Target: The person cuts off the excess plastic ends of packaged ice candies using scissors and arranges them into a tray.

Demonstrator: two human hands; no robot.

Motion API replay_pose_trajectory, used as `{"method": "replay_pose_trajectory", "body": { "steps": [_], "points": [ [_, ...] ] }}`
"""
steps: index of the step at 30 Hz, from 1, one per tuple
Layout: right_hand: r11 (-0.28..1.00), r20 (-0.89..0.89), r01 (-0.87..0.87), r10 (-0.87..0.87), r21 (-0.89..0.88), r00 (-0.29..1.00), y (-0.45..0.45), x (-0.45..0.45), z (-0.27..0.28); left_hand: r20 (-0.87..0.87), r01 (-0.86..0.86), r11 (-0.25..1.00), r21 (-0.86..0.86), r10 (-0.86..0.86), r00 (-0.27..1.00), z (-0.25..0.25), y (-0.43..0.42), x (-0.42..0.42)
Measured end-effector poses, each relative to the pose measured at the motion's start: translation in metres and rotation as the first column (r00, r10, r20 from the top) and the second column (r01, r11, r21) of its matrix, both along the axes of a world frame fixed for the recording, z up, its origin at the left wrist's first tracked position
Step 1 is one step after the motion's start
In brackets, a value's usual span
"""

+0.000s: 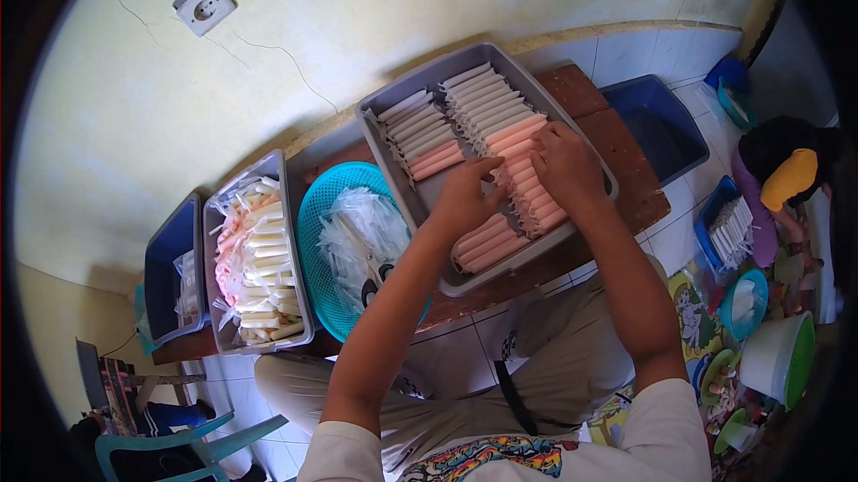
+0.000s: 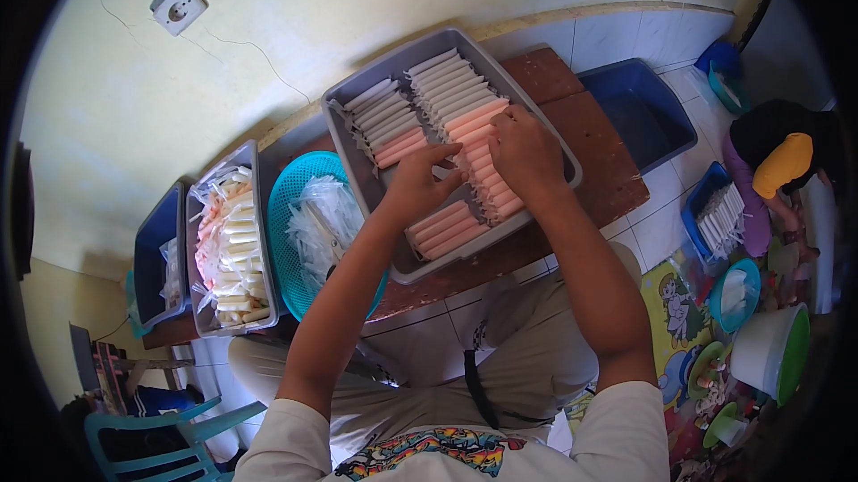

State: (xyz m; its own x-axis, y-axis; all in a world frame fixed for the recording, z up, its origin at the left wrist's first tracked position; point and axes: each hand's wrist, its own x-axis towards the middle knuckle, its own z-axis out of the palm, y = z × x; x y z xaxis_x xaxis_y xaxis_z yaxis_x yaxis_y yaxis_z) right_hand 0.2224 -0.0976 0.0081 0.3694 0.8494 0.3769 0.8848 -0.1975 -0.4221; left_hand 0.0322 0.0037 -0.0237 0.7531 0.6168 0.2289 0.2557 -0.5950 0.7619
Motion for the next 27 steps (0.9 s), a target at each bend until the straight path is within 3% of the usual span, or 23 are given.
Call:
{"method": "replay_pose_trajectory", "body": {
  "steps": [5, 11, 14, 16, 20, 22, 27],
  "points": [
    [1.0, 0.021, 0.011, -0.011, -0.015, 1.0, -0.001, -0.002, 0.002, -0.024, -0.008, 1.0, -0.008, 0.007, 1.0, 0.002, 0.001, -0.001],
    [0.999, 0.039, -0.04, 0.039, 0.017, 0.998, 0.003, -0.001, -0.004, -0.054, -0.174, 0.984, 0.029, 0.175, 0.983, -0.003, 0.006, 0.001],
    [0.998, 0.037, -0.067, 0.066, 0.023, 0.997, 0.003, -0.001, -0.004, 0.04, -0.197, 0.97, 0.143, 0.193, 0.98, -0.017, 0.01, 0.004],
    [0.996, 0.041, -0.083, 0.082, 0.026, 0.996, 0.003, -0.002, -0.005, -0.062, -0.059, 0.998, -0.003, 0.059, 0.996, -0.015, 0.013, 0.005],
    [0.993, 0.072, -0.118, 0.116, 0.012, 0.991, 0.001, -0.003, -0.006, -0.059, -0.014, 1.0, 0.028, 0.016, 0.998, -0.015, 0.011, 0.005],
    [0.993, 0.066, -0.121, 0.12, 0.004, 0.991, 0.0, -0.003, -0.006, 0.023, 0.003, 0.998, -0.062, -0.002, 1.0, -0.012, 0.009, 0.005],
    [0.993, 0.022, -0.12, 0.12, -0.019, 0.992, 0.0, -0.005, 0.0, -0.009, 0.004, 1.0, -0.029, -0.004, 1.0, -0.013, 0.012, 0.005]
  ]
}}
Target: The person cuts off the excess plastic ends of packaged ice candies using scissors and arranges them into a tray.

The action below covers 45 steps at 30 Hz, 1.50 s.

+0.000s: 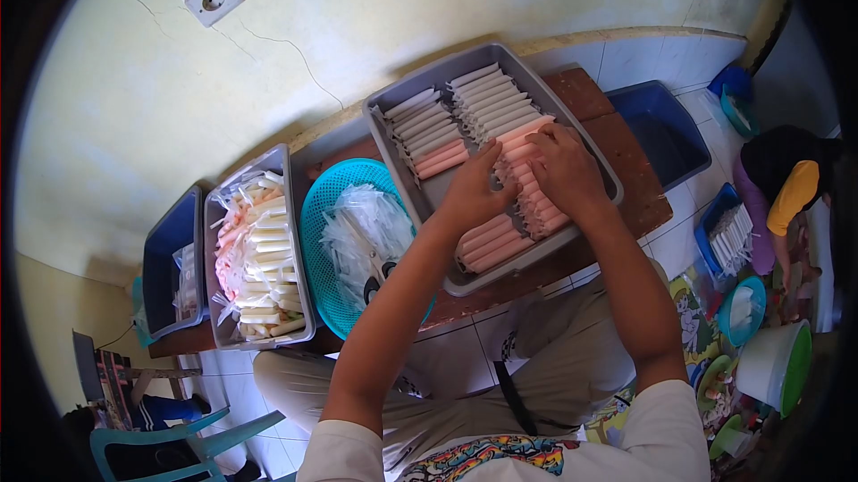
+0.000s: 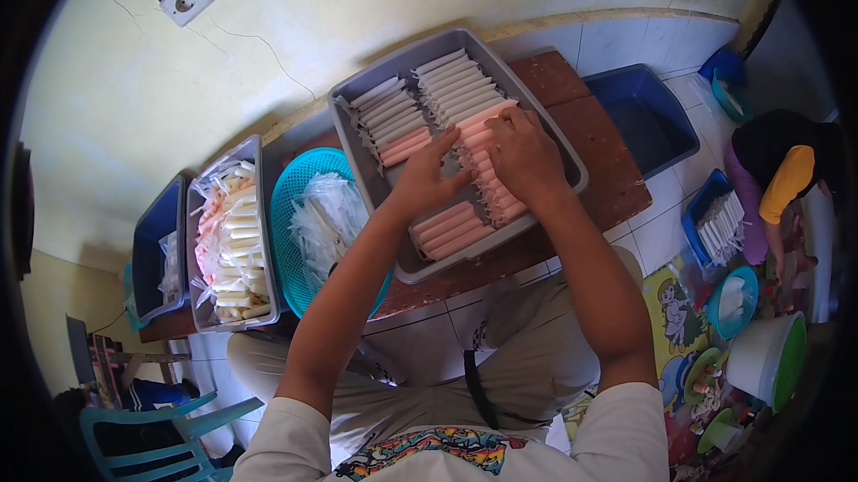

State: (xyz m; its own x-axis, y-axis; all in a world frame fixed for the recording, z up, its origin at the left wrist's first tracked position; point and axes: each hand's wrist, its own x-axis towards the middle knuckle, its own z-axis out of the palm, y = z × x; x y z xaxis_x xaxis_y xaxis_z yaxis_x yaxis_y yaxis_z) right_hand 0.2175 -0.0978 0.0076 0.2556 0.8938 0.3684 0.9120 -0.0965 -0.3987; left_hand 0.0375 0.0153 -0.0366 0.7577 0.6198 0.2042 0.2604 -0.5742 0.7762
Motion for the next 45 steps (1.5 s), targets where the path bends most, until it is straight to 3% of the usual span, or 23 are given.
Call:
{"method": "replay_pose_trajectory", "body": {
  "steps": [5, 11, 17, 19, 23, 24, 25, 26, 29, 30, 31, 32, 33, 34, 35, 38, 40, 45],
  "points": [
    [0.997, 0.009, -0.042, 0.042, 0.064, 0.999, 0.001, 0.001, -0.001, -0.011, -0.023, 0.999, 0.042, 0.024, 1.0, -0.004, -0.001, -0.001],
    [0.989, 0.008, -0.095, 0.095, 0.112, 0.995, 0.001, 0.0, 0.003, 0.113, -0.136, 0.982, 0.129, 0.121, 0.986, 0.002, -0.002, -0.006],
    [0.977, -0.019, -0.171, 0.175, 0.131, 0.984, -0.001, -0.005, 0.002, 0.227, -0.285, 0.958, -0.002, 0.278, 0.933, 0.016, -0.006, -0.01],
    [0.97, -0.004, -0.199, 0.202, 0.14, 0.979, 0.0, -0.008, 0.0, 0.088, -0.341, 0.927, 0.154, 0.331, 0.939, 0.022, -0.014, -0.014],
    [0.956, -0.021, -0.258, 0.264, 0.142, 0.964, -0.001, -0.013, 0.003, -0.079, -0.366, 0.893, 0.263, 0.398, 0.914, 0.035, -0.031, -0.027],
    [0.957, -0.024, -0.256, 0.262, 0.137, 0.965, -0.002, -0.014, 0.005, -0.144, -0.318, 0.866, 0.386, 0.397, 0.906, 0.035, -0.033, -0.033],
    [0.947, -0.155, -0.31, 0.32, 0.089, 0.935, -0.003, -0.015, 0.007, -0.208, -0.256, 0.827, 0.501, 0.402, 0.892, 0.034, -0.036, -0.038],
    [0.929, -0.285, -0.367, 0.366, 0.05, 0.886, -0.003, -0.018, 0.008, -0.212, -0.254, 0.829, 0.497, 0.401, 0.891, 0.035, -0.039, -0.043],
    [0.902, -0.254, -0.428, 0.429, 0.063, 0.867, -0.005, -0.037, 0.007, -0.343, -0.136, 0.888, 0.44, 0.306, 0.888, 0.039, -0.042, -0.051],
    [0.897, -0.256, -0.439, 0.438, 0.057, 0.862, -0.002, -0.041, 0.003, -0.46, -0.08, 0.906, 0.417, 0.286, 0.841, 0.041, -0.041, -0.05],
    [0.898, -0.212, -0.44, 0.426, -0.023, 0.88, 0.001, -0.044, -0.003, -0.569, -0.025, 0.923, 0.384, 0.258, 0.781, 0.042, -0.042, -0.048],
    [0.897, -0.165, -0.431, 0.412, -0.101, 0.896, 0.003, -0.047, -0.006, -0.57, -0.028, 0.925, 0.379, 0.258, 0.78, 0.043, -0.045, -0.047],
    [0.897, -0.167, -0.43, 0.41, -0.106, 0.897, 0.004, -0.05, -0.006, -0.637, 0.022, 0.918, 0.395, 0.256, 0.727, 0.044, -0.048, -0.045],
    [0.871, -0.201, -0.435, 0.395, -0.227, 0.896, 0.005, -0.053, -0.005, -0.696, 0.075, 0.91, 0.408, 0.256, 0.671, 0.044, -0.049, -0.043],
    [0.831, -0.233, -0.438, 0.376, -0.342, 0.897, 0.006, -0.054, -0.005, -0.695, 0.078, 0.91, 0.407, 0.253, 0.674, 0.042, -0.05, -0.042],
    [0.814, -0.164, -0.452, 0.422, -0.363, 0.892, 0.007, -0.05, -0.021, -0.731, 0.102, 0.906, 0.412, 0.261, 0.631, 0.039, -0.05, -0.042],
    [0.785, -0.188, -0.442, 0.4, -0.434, 0.897, 0.007, -0.054, -0.009, -0.769, 0.213, 0.886, 0.412, 0.212, 0.603, 0.038, -0.049, -0.044],
    [0.719, -0.193, -0.44, 0.403, -0.538, 0.895, 0.008, -0.05, -0.019, -0.78, 0.23, 0.898, 0.375, 0.171, 0.602, 0.037, -0.05, -0.045]
  ]
}}
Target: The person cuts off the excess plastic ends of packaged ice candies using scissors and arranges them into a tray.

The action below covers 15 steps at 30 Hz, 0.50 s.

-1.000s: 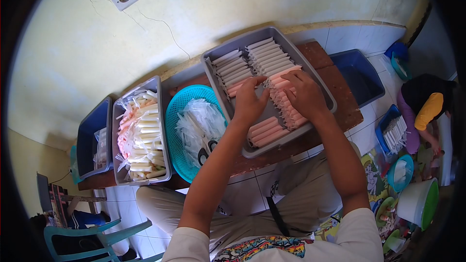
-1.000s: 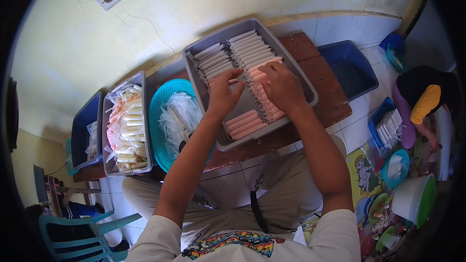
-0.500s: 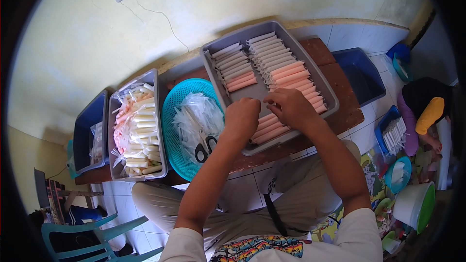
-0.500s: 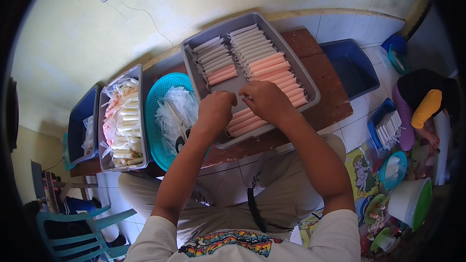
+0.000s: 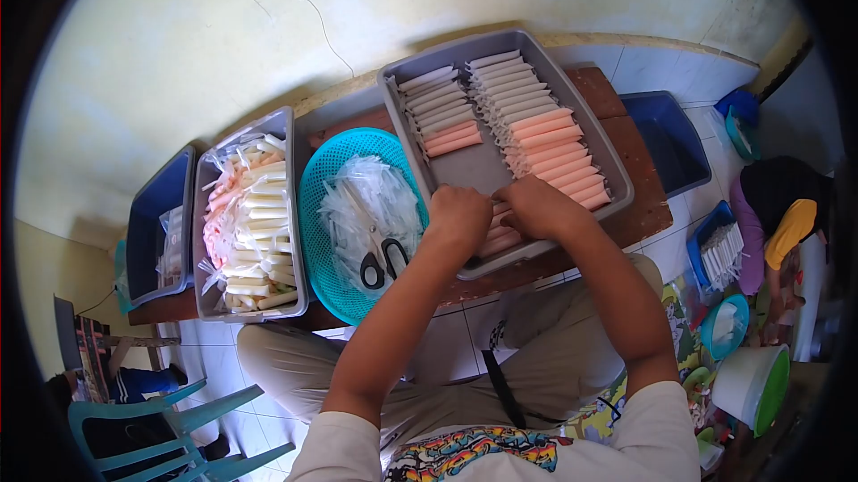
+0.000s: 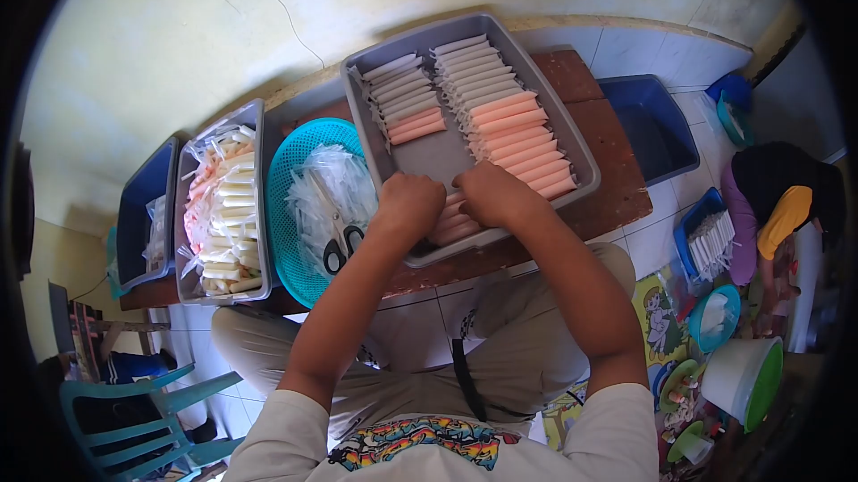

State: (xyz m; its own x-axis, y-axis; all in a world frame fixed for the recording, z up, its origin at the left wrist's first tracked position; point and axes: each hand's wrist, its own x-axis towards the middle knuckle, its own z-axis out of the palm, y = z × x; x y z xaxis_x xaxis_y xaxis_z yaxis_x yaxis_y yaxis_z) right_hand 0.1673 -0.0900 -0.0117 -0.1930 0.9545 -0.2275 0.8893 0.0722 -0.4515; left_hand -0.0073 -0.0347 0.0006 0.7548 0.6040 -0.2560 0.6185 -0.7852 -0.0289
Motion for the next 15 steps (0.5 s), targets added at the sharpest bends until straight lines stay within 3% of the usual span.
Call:
{"method": "replay_pose_trajectory", "body": {
  "steps": [6, 15],
  "points": [
    [0.998, 0.061, -0.042, 0.039, 0.048, 0.997, -0.001, 0.001, 0.0, 0.023, 0.003, 1.0, 0.008, -0.003, 1.0, -0.002, 0.0, 0.0],
    [0.99, -0.006, -0.009, 0.01, 0.142, 1.0, -0.002, 0.004, -0.006, 0.094, 0.001, 0.997, 0.079, -0.009, 0.996, -0.008, -0.003, -0.002]
  ]
}}
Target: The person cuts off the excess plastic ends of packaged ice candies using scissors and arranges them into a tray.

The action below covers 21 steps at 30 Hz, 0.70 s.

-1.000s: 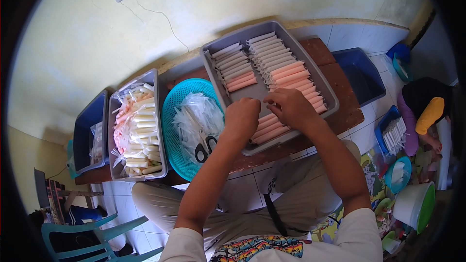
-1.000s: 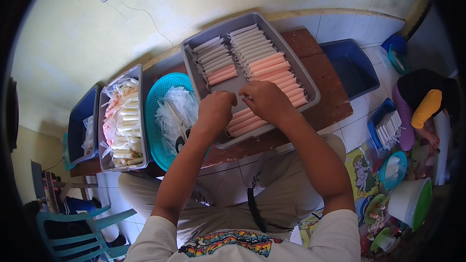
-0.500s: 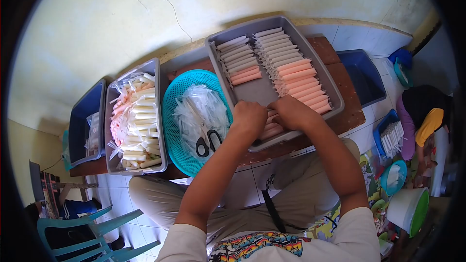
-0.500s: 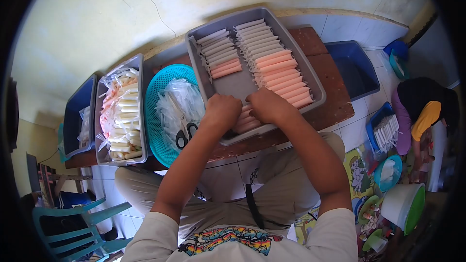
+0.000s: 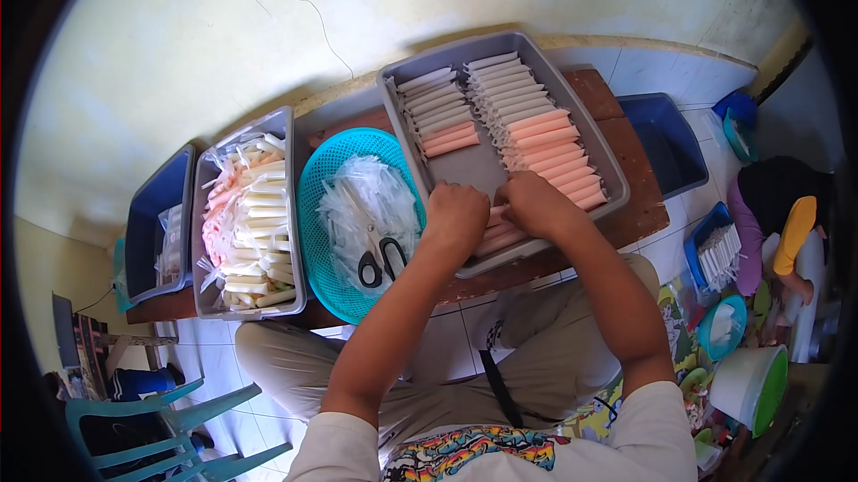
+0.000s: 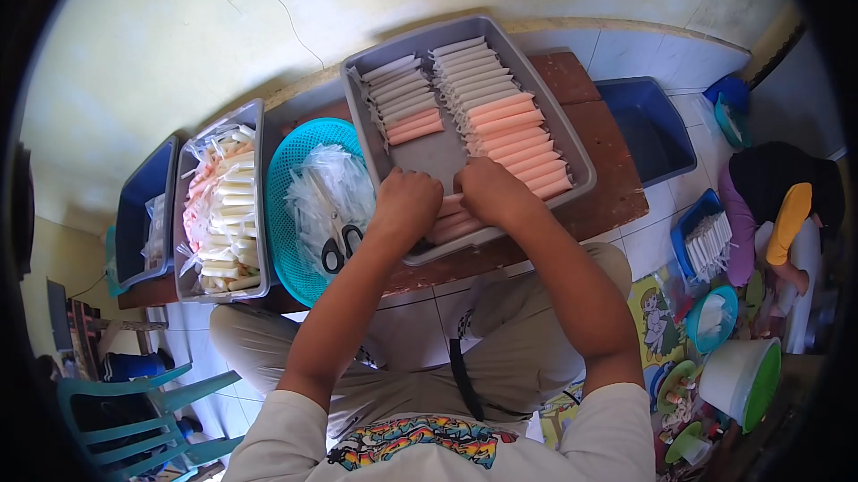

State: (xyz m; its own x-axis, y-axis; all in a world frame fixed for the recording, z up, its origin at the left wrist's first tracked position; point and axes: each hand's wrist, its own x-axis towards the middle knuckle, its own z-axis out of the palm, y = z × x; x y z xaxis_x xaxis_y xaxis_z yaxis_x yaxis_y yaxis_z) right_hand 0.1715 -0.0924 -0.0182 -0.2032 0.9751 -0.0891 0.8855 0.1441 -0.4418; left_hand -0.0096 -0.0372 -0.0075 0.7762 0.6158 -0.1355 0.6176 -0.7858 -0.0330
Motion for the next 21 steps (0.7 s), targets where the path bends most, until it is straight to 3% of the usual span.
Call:
{"method": "replay_pose_trajectory", "body": {
  "steps": [2, 5, 7, 8, 10, 11, 13, 14, 17, 19, 21],
  "points": [
    [0.995, -0.005, 0.101, -0.101, -0.007, 0.995, 0.0, -0.003, 0.002, 0.025, 0.01, 1.0, 0.03, -0.011, 1.0, 0.001, -0.001, -0.002],
    [0.995, -0.008, 0.089, -0.089, 0.037, 0.996, -0.002, -0.004, 0.005, 0.081, 0.023, 0.996, 0.091, -0.03, 0.996, -0.001, 0.0, -0.004],
    [0.991, -0.023, 0.112, -0.111, 0.068, 0.994, -0.001, -0.002, 0.003, 0.28, -0.006, 0.996, 0.086, -0.018, 0.96, 0.0, 0.003, -0.004],
    [0.986, -0.042, 0.135, -0.131, 0.096, 0.99, 0.0, -0.001, 0.002, 0.278, -0.003, 0.996, 0.09, -0.022, 0.96, 0.001, 0.004, -0.004],
    [0.976, -0.12, 0.149, -0.131, 0.156, 0.984, -0.002, 0.0, 0.009, 0.513, -0.027, 0.998, -0.053, 0.05, 0.857, 0.013, 0.007, -0.005],
    [0.964, -0.192, 0.163, -0.123, 0.212, 0.974, -0.003, 0.0, 0.013, 0.509, -0.028, 0.998, -0.048, 0.048, 0.859, 0.018, 0.01, -0.007],
    [0.949, -0.27, 0.17, -0.096, 0.265, 0.958, -0.004, -0.001, 0.019, 0.668, 0.052, 0.941, -0.334, 0.197, 0.718, 0.029, 0.017, -0.011],
    [0.932, -0.341, 0.181, -0.067, 0.314, 0.938, -0.005, -0.001, 0.022, 0.668, 0.054, 0.943, -0.329, 0.192, 0.719, 0.033, 0.02, -0.014],
    [0.916, -0.329, 0.192, -0.071, 0.352, 0.942, -0.008, -0.007, 0.037, 0.751, 0.051, 0.944, -0.326, 0.225, 0.621, 0.037, 0.025, -0.021],
    [0.907, -0.373, 0.211, -0.066, 0.365, 0.926, -0.01, -0.013, 0.042, 0.772, 0.167, 0.787, -0.595, 0.5, 0.392, 0.033, 0.026, -0.023],
    [0.897, -0.412, 0.23, -0.059, 0.378, 0.909, -0.01, -0.02, 0.051, 0.758, 0.199, 0.742, -0.641, 0.568, 0.322, 0.032, 0.021, -0.028]
  ]
}}
